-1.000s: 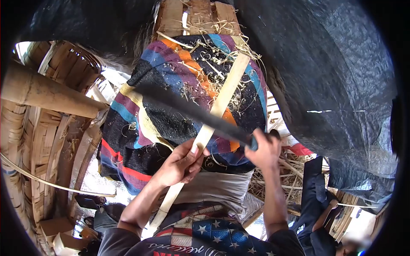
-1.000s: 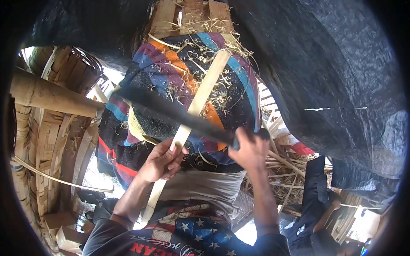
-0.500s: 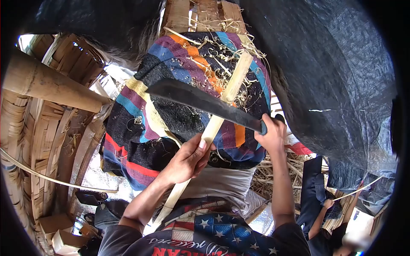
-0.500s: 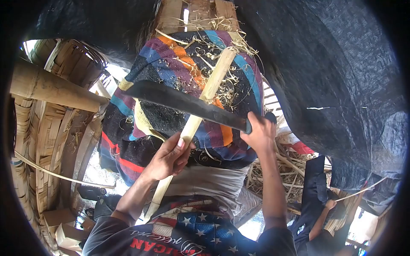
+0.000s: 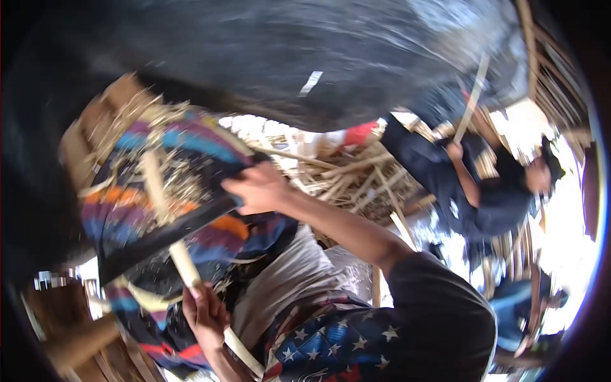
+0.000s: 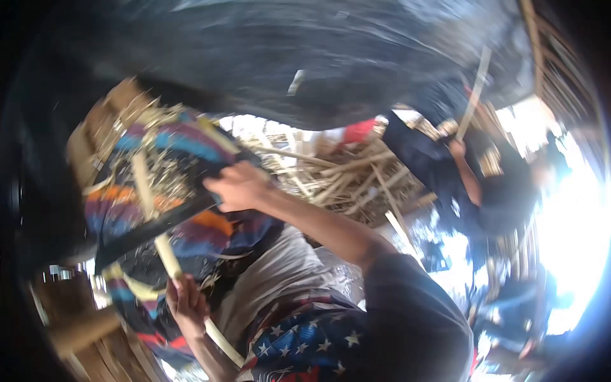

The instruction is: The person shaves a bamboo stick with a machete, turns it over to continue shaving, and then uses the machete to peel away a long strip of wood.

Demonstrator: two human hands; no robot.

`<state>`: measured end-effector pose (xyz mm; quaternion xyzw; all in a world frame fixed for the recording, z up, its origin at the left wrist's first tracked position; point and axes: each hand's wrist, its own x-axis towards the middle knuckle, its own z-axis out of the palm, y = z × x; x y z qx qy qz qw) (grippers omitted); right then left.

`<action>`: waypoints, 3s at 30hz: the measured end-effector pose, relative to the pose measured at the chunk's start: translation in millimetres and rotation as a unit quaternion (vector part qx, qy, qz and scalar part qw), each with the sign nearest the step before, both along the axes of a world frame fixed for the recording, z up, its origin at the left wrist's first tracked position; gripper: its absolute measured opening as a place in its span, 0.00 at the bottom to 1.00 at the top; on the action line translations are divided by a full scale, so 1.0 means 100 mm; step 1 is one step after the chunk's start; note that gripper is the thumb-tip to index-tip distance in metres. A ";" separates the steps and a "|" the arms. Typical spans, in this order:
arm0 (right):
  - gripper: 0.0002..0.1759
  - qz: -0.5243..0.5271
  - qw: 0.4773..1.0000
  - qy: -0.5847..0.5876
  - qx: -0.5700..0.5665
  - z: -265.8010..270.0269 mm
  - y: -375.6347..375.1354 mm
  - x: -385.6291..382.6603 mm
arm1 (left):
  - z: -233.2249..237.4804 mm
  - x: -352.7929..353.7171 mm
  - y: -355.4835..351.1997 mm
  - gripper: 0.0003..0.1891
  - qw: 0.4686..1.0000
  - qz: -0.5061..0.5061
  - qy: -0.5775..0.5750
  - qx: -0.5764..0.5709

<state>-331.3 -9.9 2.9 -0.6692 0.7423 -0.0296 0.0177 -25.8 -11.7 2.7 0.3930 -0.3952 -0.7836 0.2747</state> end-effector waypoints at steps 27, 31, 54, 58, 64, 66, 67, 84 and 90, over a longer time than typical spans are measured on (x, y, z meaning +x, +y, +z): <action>0.25 0.137 0.989 -0.055 -0.028 0.10 0.41 0.44 | 0.03 -0.01 -0.02 0.15 0.998 -0.026 -0.023 0.056; 0.24 0.174 0.977 -0.079 -0.097 0.12 0.34 0.51 | 0.04 0.04 -0.07 0.13 0.994 -0.066 0.055 0.073; 0.28 0.147 0.986 -0.052 -0.058 0.08 0.11 0.51 | 0.06 0.03 -0.09 0.21 0.994 -0.097 0.049 0.025; 0.29 0.182 0.975 -0.050 -0.118 0.04 -0.07 0.40 | 0.12 0.02 -0.13 0.21 0.995 -0.094 0.042 -0.010; 0.30 0.181 0.973 -0.033 -0.137 0.00 -0.14 0.37 | 0.14 0.04 -0.14 0.20 0.996 -0.079 0.036 -0.007; 0.20 0.071 0.992 -0.070 -0.073 0.05 -0.17 0.29 | 0.17 0.09 -0.17 0.17 0.997 -0.062 0.042 0.030; 0.22 -0.051 0.996 -0.045 -0.049 0.14 -0.27 0.22 | 0.15 0.17 -0.15 0.16 0.996 -0.070 0.048 0.038; 0.09 -0.177 0.962 -0.134 -0.160 -0.08 0.09 0.23 | -0.01 0.21 -0.22 0.21 0.994 -0.083 0.053 0.046; 0.08 0.021 0.981 -0.139 -0.135 0.01 0.17 0.55 | 0.10 0.04 -0.21 0.19 0.994 -0.098 -0.019 -0.043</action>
